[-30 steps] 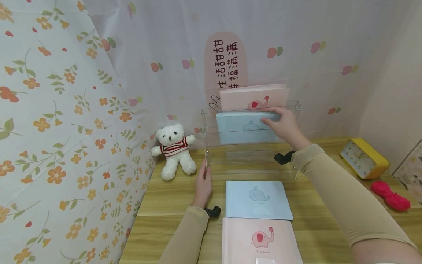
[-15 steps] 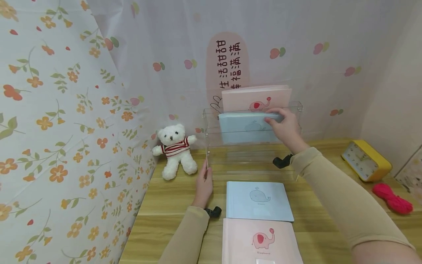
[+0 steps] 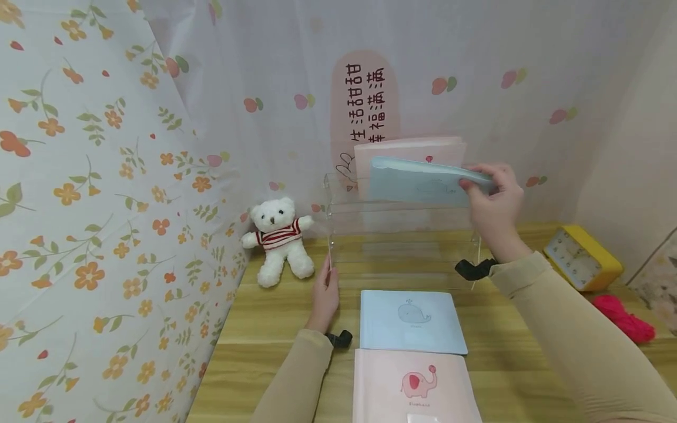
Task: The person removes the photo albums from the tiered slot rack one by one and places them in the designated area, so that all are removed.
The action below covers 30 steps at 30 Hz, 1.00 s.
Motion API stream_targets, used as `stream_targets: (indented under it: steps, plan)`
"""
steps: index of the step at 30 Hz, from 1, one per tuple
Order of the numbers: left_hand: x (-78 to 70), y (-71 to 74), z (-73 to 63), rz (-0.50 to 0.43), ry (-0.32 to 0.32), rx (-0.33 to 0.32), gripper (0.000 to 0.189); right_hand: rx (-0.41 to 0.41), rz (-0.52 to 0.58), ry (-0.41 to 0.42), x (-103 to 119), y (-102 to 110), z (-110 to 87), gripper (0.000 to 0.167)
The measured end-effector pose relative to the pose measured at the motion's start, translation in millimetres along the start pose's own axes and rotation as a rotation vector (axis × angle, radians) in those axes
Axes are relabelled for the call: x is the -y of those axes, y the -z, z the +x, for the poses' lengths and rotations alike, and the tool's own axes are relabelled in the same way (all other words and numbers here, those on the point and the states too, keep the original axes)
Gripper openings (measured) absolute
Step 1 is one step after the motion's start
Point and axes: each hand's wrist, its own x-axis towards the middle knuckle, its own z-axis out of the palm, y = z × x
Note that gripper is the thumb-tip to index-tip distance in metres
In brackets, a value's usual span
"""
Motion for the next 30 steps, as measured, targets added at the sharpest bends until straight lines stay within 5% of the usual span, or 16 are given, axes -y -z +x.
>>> stream_targets:
  steps: [5, 21, 30]
  plan:
    - [1.5, 1.9, -2.7, 0.059, -0.029, -0.011, 0.053, -0.141, 0.029, 0.008, -5.6, 23.2, -18.6, 0.023]
    - [4.1, 1.7, -0.3, 0.025, 0.006, -0.006, 0.053, -0.536, 0.248, -0.221, -30.8, 100.2, -89.2, 0.028]
    - [4.3, 1.1, 1.1, 0.037, 0.005, -0.005, 0.053, -0.668, 0.191, -0.256, -46.9, 132.1, -108.9, 0.028]
